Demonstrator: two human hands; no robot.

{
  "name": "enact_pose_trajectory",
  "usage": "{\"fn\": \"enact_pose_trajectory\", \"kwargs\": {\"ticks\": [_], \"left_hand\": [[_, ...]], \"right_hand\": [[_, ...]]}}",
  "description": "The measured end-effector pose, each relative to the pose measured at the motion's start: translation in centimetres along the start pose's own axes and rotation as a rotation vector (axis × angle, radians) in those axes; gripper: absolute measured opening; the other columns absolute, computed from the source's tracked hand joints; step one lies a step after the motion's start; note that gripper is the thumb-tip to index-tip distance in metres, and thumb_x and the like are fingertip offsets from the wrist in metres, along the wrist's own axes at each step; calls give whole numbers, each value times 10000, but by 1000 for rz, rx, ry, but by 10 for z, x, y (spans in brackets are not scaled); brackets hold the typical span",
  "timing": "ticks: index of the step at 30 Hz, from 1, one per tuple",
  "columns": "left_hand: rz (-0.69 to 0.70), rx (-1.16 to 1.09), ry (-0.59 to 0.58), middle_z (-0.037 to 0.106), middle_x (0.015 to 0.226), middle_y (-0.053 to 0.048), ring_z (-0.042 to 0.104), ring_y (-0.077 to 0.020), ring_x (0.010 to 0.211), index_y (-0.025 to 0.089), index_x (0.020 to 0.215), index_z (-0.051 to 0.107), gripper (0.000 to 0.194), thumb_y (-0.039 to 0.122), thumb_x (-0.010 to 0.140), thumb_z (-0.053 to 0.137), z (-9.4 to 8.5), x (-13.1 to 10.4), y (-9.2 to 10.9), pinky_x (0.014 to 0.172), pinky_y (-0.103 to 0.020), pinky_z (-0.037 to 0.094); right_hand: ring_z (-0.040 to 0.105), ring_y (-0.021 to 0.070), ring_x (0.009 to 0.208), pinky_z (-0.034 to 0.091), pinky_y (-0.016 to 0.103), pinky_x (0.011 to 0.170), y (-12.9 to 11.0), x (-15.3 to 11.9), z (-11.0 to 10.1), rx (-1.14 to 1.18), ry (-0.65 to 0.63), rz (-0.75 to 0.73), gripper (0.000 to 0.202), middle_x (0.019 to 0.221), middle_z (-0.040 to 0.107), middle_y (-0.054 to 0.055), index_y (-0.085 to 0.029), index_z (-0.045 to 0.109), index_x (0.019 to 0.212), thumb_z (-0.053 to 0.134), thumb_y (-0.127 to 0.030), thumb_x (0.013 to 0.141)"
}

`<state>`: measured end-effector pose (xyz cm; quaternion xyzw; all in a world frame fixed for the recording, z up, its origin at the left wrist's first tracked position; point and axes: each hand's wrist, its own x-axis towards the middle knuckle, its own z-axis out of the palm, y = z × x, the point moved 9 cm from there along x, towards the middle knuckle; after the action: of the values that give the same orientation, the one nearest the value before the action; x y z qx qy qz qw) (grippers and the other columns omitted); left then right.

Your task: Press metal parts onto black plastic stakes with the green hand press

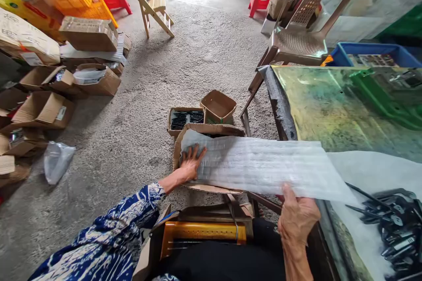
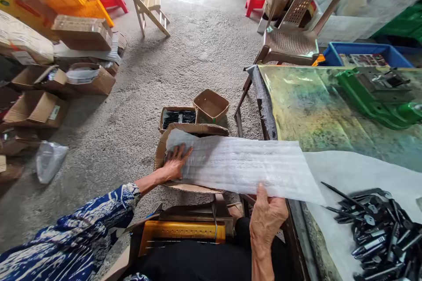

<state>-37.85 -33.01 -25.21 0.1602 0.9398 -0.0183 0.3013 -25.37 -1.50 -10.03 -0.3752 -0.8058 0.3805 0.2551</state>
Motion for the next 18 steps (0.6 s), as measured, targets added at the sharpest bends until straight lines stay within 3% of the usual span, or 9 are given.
{"fn": "enact_pose_trajectory", "kwargs": {"ticks": [4, 8, 13, 15, 18], "left_hand": [[22, 25, 17, -44, 1583, -175, 71, -477, 1405, 301, 1510, 1, 1227, 165, 556, 761, 2, 0, 4, 1032, -630, 238], [-25, -57, 37, 52, 1586, -148, 154, -436, 1402, 288, 1509, 107, 1002, 69, 659, 590, -13, -5, 8, 1022, -641, 267], [54, -330, 102, 258, 1511, -145, 380, -317, 1313, 243, 1468, 252, 813, 37, 721, 495, -34, -3, 46, 1006, -442, 398], [138, -502, 108, 345, 1433, -142, 481, -255, 1213, 211, 1443, 290, 711, 106, 774, 505, -34, 3, 67, 981, -364, 429], [196, -669, 121, 405, 1356, -118, 497, -221, 1173, 214, 1433, 304, 628, 223, 837, 501, -30, 14, 89, 1002, -331, 419]], "right_hand": [[532, 206, 574, 426, 324, 586, -43, -11, 14, -142, -60, -191, 392, 638, 574, 79, -170, 546, 707, 489, -541, 816], [570, 200, 667, 445, 312, 667, -70, -27, 37, -127, -152, -381, 290, 744, 594, 90, -168, 548, 838, 433, -427, 903], [623, 216, 766, 467, 302, 718, -65, -30, 46, -74, -168, -389, 287, 848, 652, 123, -141, 606, 952, 457, -379, 894], [633, 227, 776, 473, 310, 719, -56, -30, 49, -55, -178, -340, 328, 866, 668, 131, -134, 617, 985, 466, -407, 884], [643, 269, 846, 487, 363, 775, -39, -30, 55, 12, -188, -217, 452, 937, 677, 177, -120, 632, 968, 484, -531, 854]]}}
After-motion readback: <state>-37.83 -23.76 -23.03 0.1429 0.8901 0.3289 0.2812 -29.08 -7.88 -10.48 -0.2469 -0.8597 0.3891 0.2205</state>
